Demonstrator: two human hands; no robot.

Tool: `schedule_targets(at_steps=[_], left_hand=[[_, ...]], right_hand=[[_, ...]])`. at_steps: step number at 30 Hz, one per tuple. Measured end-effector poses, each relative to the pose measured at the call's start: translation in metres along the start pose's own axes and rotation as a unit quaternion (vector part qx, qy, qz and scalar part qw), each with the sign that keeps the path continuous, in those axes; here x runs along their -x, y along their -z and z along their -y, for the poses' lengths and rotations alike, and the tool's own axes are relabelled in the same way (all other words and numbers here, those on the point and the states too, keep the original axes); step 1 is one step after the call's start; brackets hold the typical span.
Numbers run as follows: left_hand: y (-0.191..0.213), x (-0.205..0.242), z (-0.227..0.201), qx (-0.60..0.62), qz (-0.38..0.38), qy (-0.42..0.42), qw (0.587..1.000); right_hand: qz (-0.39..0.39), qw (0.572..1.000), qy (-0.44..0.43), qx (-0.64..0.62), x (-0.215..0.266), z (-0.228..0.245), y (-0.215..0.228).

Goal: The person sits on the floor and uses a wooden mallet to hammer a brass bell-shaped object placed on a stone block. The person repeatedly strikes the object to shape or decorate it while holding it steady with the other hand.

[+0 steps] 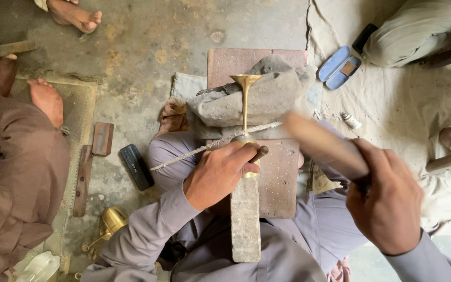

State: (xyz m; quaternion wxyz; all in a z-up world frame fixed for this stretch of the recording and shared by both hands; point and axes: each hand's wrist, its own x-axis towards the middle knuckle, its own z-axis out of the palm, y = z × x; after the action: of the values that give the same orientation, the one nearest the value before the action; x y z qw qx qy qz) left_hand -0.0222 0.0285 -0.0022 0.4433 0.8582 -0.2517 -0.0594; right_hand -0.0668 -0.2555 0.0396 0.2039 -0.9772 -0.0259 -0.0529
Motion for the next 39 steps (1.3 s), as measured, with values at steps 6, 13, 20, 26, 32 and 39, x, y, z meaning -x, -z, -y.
schedule_targets(at_steps=[6,13,20,26,32,39], left_hand=[[0.001,0.0,0.003,0.012,-0.005,-0.004,1.0],[-0.002,0.003,0.008,0.005,-0.033,-0.024,0.999],[-0.002,0.003,0.014,0.026,-0.018,-0.01,0.999],[-0.007,0.008,0.018,0.044,-0.046,-0.035,0.997],[-0.007,0.006,0.022,-0.003,-0.034,-0.018,0.999],[-0.013,0.019,0.029,0.005,-0.088,-0.029,0.996]], right_hand=[[-0.003,0.998,0.024,-0.052,-0.008,0.002,0.0],[-0.016,0.999,0.0,0.046,-0.009,0.015,0.002],[-0.004,0.996,-0.011,-0.093,-0.016,0.016,0.003],[-0.021,1.0,-0.006,-0.011,-0.015,0.017,0.0],[0.002,0.999,-0.052,-0.007,-0.024,0.028,0.003],[-0.133,0.973,0.092,0.166,0.016,0.014,-0.005]])
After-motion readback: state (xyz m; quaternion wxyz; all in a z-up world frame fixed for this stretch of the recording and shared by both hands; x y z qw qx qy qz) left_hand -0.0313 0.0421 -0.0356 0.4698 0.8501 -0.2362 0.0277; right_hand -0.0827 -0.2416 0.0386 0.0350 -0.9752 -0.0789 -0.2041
